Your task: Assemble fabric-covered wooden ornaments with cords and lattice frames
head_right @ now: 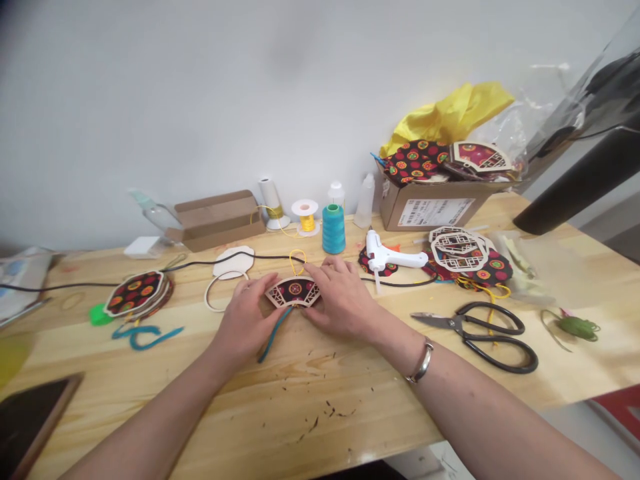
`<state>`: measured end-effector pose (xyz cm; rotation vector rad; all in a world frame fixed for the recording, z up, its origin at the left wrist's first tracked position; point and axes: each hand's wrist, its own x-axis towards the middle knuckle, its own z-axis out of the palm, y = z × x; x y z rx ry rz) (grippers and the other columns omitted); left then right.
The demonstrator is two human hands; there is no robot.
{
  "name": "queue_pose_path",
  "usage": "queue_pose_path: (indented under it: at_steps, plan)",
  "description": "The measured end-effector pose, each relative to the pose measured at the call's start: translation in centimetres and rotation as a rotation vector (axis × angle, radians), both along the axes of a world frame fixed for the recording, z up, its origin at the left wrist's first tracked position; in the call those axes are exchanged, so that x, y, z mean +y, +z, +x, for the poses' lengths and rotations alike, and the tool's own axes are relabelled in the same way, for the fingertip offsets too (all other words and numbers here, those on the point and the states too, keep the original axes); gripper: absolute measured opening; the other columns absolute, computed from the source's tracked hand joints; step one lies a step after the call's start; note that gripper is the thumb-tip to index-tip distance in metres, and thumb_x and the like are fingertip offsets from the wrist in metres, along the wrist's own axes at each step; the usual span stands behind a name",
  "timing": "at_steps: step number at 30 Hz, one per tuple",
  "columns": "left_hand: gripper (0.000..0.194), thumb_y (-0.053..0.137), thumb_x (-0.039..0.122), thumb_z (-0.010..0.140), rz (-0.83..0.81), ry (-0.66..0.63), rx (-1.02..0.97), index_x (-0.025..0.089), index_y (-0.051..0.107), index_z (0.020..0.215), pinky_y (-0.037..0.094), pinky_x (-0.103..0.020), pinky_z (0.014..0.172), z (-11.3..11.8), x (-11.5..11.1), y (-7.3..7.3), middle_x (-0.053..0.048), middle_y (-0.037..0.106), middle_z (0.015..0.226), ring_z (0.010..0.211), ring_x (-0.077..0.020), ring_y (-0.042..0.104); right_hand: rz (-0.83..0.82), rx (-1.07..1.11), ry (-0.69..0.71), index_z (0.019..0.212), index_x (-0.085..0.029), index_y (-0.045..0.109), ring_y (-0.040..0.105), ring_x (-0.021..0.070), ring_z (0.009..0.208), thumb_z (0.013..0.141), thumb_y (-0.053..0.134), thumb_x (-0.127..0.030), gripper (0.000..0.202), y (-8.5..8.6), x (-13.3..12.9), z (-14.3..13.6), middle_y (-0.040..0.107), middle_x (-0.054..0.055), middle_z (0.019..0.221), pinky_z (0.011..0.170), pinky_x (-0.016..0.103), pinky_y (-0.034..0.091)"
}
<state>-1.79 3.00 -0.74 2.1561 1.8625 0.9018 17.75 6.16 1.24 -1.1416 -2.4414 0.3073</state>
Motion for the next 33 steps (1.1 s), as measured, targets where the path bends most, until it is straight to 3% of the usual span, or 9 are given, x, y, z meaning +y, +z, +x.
queue_pose_path:
  at_steps: [10,19,23,29,33]
  plan:
    - [0.045,0.068,0.024,0.074,0.034,-0.001,0.021,0.018,0.054,0.116,0.047,-0.045,0.089,0.1,-0.3,-0.3,-0.009,0.066,0.105,0.102,-0.0274,0.055,-0.015,0.075,0.016,0.122,-0.009,0.051,0.043,0.0291,0.106,0.075,0.062,-0.029,0.053,-1.0,0.3,-0.4,0.062,0.014,0.110,0.092,0.046,0.039]
    - [0.042,0.064,0.025,0.077,0.037,-0.044,-0.073,0.021,0.051,0.118,0.047,-0.042,0.092,0.1,-0.6,0.4,-0.010,0.061,0.116,0.108,-0.0245,0.058,0.055,0.125,0.052,0.124,-0.009,0.049,0.044,0.0290,0.106,0.074,0.063,-0.029,0.055,-0.4,0.6,0.1,0.062,0.015,0.107,0.094,0.046,0.039]
    - [0.045,0.067,0.024,0.072,-0.068,-0.080,-0.327,0.021,0.055,0.115,0.048,-0.041,0.092,0.1,-0.4,0.3,-0.009,0.058,0.117,0.109,-0.0243,0.058,0.094,0.119,0.076,0.122,-0.011,0.050,0.044,0.0297,0.107,0.074,0.063,-0.031,0.053,-0.4,0.7,0.3,0.062,0.015,0.106,0.092,0.046,0.040]
    - [0.060,0.076,0.023,0.061,-0.456,-0.138,-0.907,0.016,0.053,0.117,0.048,-0.039,0.091,0.2,-0.1,0.9,-0.010,0.063,0.116,0.101,-0.0231,0.063,0.118,0.106,0.104,0.115,-0.012,0.055,0.045,0.0304,0.105,0.074,0.065,-0.033,0.048,-0.2,0.9,0.5,0.064,0.015,0.101,0.090,0.046,0.039]
    - [0.055,0.079,0.023,0.061,-0.568,-0.161,-1.077,0.016,0.059,0.112,0.047,-0.033,0.090,0.1,0.1,1.6,-0.008,0.068,0.110,0.098,-0.0197,0.063,0.073,0.061,0.109,0.115,-0.011,0.055,0.044,0.0305,0.106,0.075,0.065,-0.034,0.048,0.1,1.0,0.8,0.063,0.015,0.102,0.090,0.046,0.039]
